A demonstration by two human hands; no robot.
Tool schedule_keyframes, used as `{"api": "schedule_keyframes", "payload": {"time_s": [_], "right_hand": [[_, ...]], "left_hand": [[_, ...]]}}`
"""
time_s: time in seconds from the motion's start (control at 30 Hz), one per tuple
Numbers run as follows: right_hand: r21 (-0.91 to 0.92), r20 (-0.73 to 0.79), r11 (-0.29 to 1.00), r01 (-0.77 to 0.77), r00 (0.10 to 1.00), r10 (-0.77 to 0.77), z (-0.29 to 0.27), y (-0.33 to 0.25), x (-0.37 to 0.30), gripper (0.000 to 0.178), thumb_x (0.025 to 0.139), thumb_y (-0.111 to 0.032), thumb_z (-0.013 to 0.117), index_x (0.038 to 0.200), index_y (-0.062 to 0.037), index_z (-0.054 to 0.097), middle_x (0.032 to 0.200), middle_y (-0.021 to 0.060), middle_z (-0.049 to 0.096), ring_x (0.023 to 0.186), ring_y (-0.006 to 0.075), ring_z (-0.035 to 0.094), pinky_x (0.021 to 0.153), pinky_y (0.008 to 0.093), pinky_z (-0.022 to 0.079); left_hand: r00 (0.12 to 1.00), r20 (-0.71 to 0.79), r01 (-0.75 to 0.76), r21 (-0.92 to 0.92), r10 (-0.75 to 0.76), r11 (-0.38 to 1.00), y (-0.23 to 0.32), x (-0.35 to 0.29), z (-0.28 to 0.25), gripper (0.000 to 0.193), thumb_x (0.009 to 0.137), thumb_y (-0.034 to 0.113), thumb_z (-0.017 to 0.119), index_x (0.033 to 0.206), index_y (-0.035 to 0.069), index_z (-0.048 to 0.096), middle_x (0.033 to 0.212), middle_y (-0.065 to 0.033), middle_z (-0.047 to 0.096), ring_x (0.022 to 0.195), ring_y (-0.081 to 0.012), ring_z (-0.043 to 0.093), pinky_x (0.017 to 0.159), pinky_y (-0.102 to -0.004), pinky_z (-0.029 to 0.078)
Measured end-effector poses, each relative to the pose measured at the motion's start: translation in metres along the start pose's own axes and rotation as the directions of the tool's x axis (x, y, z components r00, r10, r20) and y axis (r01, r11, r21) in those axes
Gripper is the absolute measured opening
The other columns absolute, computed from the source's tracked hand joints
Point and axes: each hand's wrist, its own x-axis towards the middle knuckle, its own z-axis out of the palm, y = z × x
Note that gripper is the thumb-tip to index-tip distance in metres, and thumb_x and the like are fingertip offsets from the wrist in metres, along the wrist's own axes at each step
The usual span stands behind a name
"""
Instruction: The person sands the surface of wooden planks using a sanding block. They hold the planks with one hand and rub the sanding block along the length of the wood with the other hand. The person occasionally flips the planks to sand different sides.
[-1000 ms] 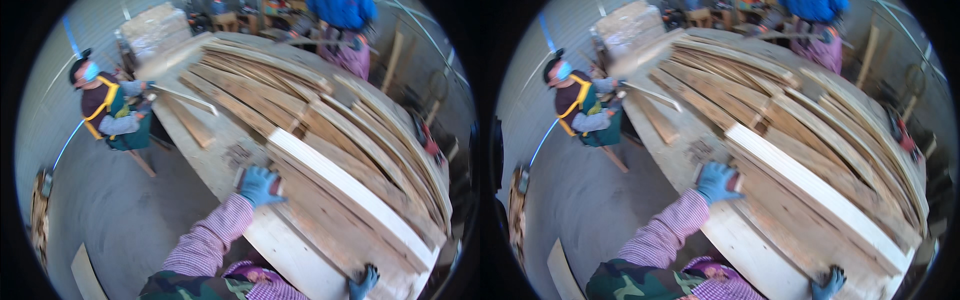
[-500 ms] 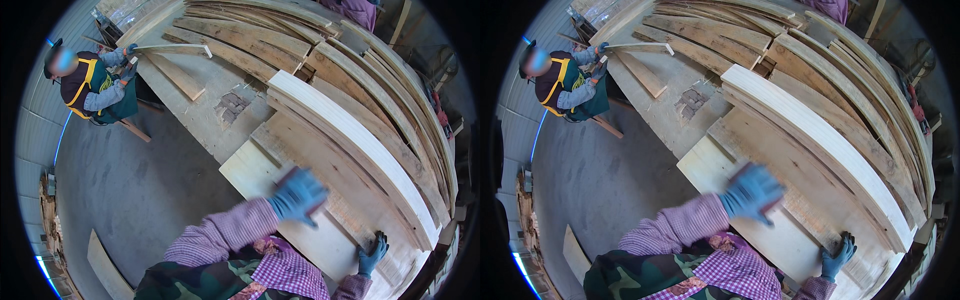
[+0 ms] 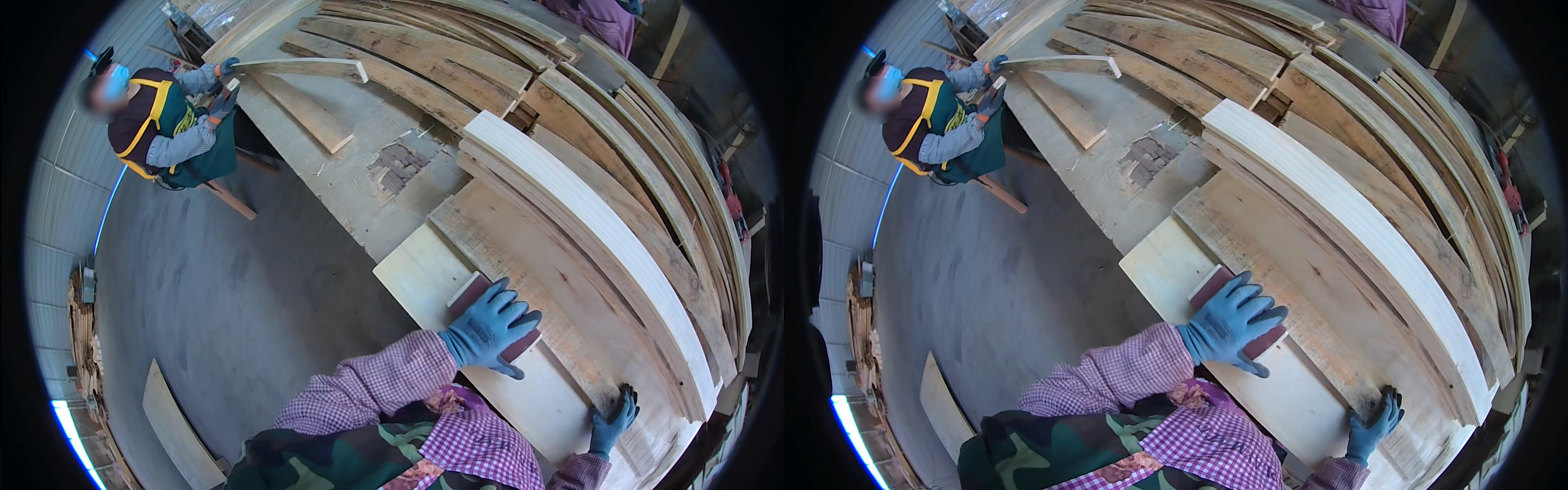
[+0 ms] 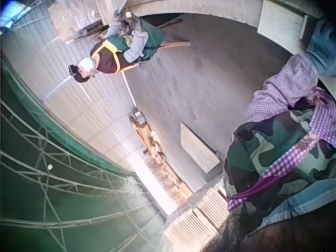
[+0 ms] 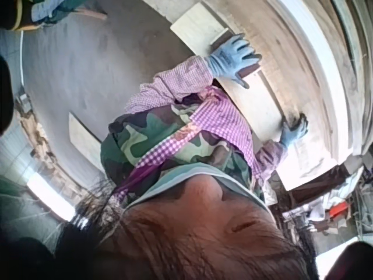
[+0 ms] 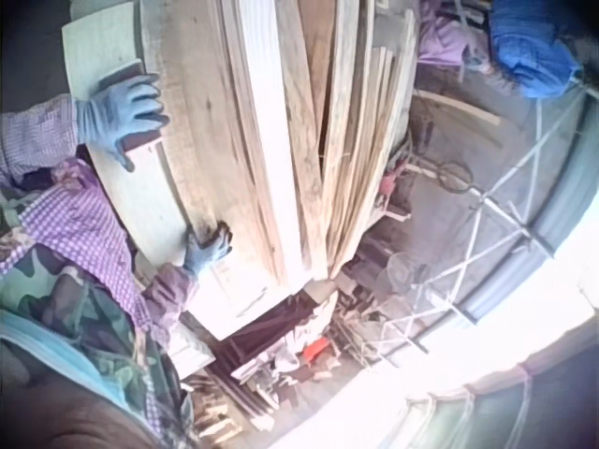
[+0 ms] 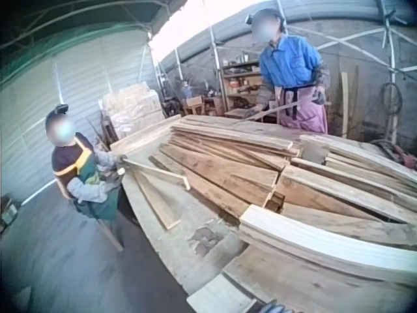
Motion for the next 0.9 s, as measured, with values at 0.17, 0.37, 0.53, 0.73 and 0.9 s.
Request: {"api": "schedule_keyframes", "payload": {"time_s": [0.17, 0.37, 0.53, 0.73, 0.9], "right_hand": [[-0.026, -0.085, 0.996, 0.083, 0.993, -0.085, 0.008, -0.001, 0.004, 0.085, 0.068, -0.036, 0.078, 0.142, -0.0066, 0.048, 0.143, 0.0112, 0.053, 0.14, 0.0321, 0.04, 0.12, 0.0492, 0.018], [0.002, -0.072, 0.997, 0.075, 0.995, -0.074, 0.001, -0.023, 0.014, 0.079, 0.073, -0.039, 0.077, 0.138, -0.0057, 0.049, 0.142, 0.0139, 0.052, 0.139, 0.0335, 0.04, 0.119, 0.0516, 0.019], [0.002, -0.059, 0.999, 0.047, 0.997, -0.047, -0.008, -0.03, 0.014, 0.081, 0.069, -0.037, 0.082, 0.137, -0.0078, 0.05, 0.143, 0.0112, 0.052, 0.139, 0.0326, 0.04, 0.12, 0.0508, 0.02], [0.056, -0.003, 0.995, 0.079, 0.997, -0.078, -0.021, -0.041, 0.009, 0.078, 0.069, -0.041, 0.082, 0.133, -0.008, 0.053, 0.142, 0.0087, 0.053, 0.14, 0.0309, 0.041, 0.121, 0.0508, 0.019], [0.049, -0.016, 0.995, 0.088, 0.996, -0.087, -0.017, -0.04, 0.005, 0.075, 0.07, -0.039, 0.08, 0.133, -0.0078, 0.053, 0.142, 0.0079, 0.054, 0.14, 0.0318, 0.04, 0.121, 0.051, 0.018]], "left_hand": [[0.996, 0.083, -0.042, 0.076, 0.035, 0.996, -0.076, 0.001, -0.047, 0.102, 0.059, 0.081, 0.069, 0.131, 0.01, 0.057, 0.123, -0.0109, 0.054, 0.117, -0.0303, 0.048, 0.111, -0.0535, 0.033], [0.966, -0.246, 0.084, 0.01, -0.079, 0.996, -0.091, -0.006, -0.084, 0.097, 0.052, 0.069, 0.084, 0.122, 0.004, 0.065, 0.113, -0.0134, 0.06, 0.107, -0.0336, 0.058, 0.095, -0.0476, 0.048], [0.963, -0.235, 0.178, 0.175, -0.135, 0.968, -0.122, 0.021, -0.099, 0.102, 0.046, 0.057, 0.092, 0.131, 0.01, 0.061, 0.12, -0.0119, 0.057, 0.109, -0.0321, 0.056, 0.095, -0.0451, 0.049], [0.971, 0.02, 0.22, 0.308, -0.238, 0.926, -0.153, 0.053, -0.078, 0.097, 0.052, 0.068, 0.085, 0.131, 0.016, 0.06, 0.125, -0.0113, 0.056, 0.112, -0.0313, 0.053, 0.1, -0.0456, 0.043], [0.979, 0.019, 0.191, 0.236, -0.201, 0.953, -0.112, 0.043, -0.063, 0.096, 0.052, 0.073, 0.081, 0.126, 0.014, 0.062, 0.115, -0.0116, 0.055, 0.112, -0.0314, 0.048, 0.1, -0.0479, 0.041]]}}
